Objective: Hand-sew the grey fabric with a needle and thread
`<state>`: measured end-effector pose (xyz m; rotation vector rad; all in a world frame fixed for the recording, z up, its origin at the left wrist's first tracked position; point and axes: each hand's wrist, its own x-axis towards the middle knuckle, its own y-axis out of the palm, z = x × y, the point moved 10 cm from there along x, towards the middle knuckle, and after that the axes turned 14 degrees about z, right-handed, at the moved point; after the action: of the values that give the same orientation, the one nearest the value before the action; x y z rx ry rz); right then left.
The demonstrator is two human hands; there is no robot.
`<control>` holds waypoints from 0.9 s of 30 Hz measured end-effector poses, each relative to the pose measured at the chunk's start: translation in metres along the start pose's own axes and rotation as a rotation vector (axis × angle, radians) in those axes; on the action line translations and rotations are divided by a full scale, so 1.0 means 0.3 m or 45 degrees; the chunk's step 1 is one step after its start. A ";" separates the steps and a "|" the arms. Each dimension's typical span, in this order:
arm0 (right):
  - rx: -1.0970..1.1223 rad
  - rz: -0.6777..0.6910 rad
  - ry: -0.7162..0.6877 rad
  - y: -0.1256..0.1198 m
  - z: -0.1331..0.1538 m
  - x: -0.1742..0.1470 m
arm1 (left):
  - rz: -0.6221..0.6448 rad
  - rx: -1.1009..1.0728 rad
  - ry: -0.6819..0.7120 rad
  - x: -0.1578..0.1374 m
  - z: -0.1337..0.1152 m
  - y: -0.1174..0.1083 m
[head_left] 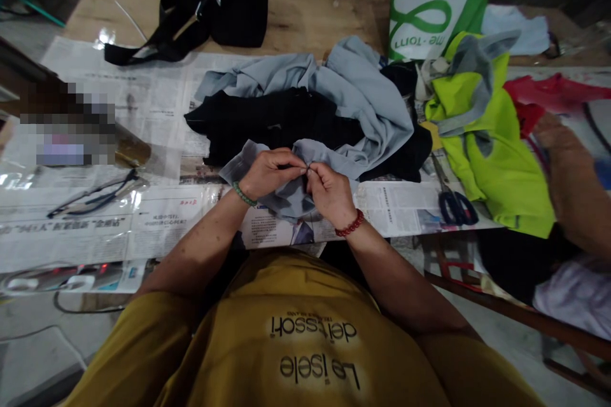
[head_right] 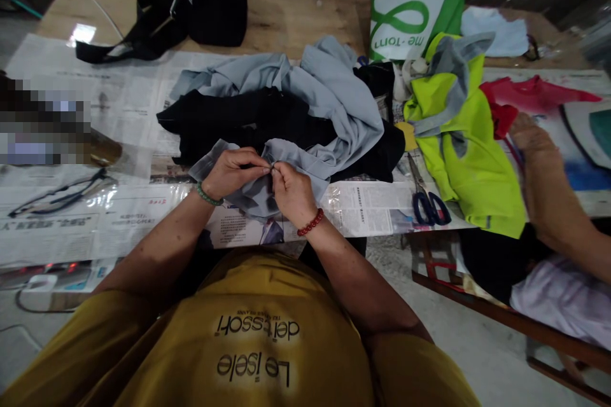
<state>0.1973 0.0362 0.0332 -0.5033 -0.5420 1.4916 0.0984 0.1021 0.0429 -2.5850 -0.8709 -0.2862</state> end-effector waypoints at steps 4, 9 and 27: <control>0.151 0.013 0.035 0.014 -0.028 0.003 | -0.038 -0.024 -0.050 -0.002 0.029 -0.011; 0.372 0.008 0.117 0.042 -0.069 0.002 | -0.067 -0.043 -0.139 -0.009 0.080 -0.019; 0.336 -0.069 0.175 0.036 -0.091 -0.002 | -0.075 0.010 -0.057 -0.005 0.078 0.000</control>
<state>0.2058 0.0364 0.0050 -0.3772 -0.2444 1.4388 0.0987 0.1113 0.0211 -2.5707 -0.9638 -0.2418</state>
